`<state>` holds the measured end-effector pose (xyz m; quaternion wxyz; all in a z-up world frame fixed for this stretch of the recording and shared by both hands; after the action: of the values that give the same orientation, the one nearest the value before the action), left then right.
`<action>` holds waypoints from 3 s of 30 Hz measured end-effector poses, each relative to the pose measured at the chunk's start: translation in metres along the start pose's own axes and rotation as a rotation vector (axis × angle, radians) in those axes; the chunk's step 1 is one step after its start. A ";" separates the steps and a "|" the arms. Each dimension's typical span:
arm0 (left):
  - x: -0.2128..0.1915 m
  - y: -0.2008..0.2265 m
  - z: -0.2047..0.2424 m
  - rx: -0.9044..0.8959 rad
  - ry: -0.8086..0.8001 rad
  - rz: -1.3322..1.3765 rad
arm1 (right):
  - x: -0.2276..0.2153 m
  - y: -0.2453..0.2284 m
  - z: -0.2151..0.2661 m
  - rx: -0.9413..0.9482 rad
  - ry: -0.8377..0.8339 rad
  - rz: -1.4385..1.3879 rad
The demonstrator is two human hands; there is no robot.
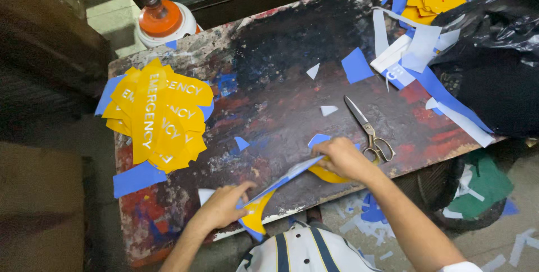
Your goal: The person uses shears to cut yellow 'EMERGENCY' stickers from blue backing sheets on a worktable. They trim the edges of each sticker, peel off the backing, and place the finished pieces into a pile. Excess backing material is discarded into a black bag.
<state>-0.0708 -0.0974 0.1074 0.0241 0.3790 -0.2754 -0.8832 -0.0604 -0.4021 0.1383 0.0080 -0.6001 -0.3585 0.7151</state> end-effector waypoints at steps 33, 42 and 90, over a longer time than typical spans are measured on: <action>0.103 0.061 -0.154 0.062 0.585 0.063 | 0.229 0.150 0.025 0.493 0.429 -0.904; 0.121 0.059 -0.148 0.035 0.575 0.035 | 0.209 0.135 0.028 0.502 0.359 -0.558; 0.139 0.012 -0.110 0.587 0.635 0.048 | 0.111 0.210 0.116 0.787 0.561 0.233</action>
<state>-0.0963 -0.1939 -0.0398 0.0195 0.6160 -0.5027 -0.6062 -0.1043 -0.5673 -0.0630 0.2502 -0.7568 0.0242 0.6033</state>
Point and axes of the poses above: each hand's wrist, its own z-axis away from the middle knuckle, its own x-axis out of the palm, y = z × x, the point moved 4 cm from there along -z, towards the middle knuckle, and after that the axes turned 9 degrees about -x, right-handed, at the moved point
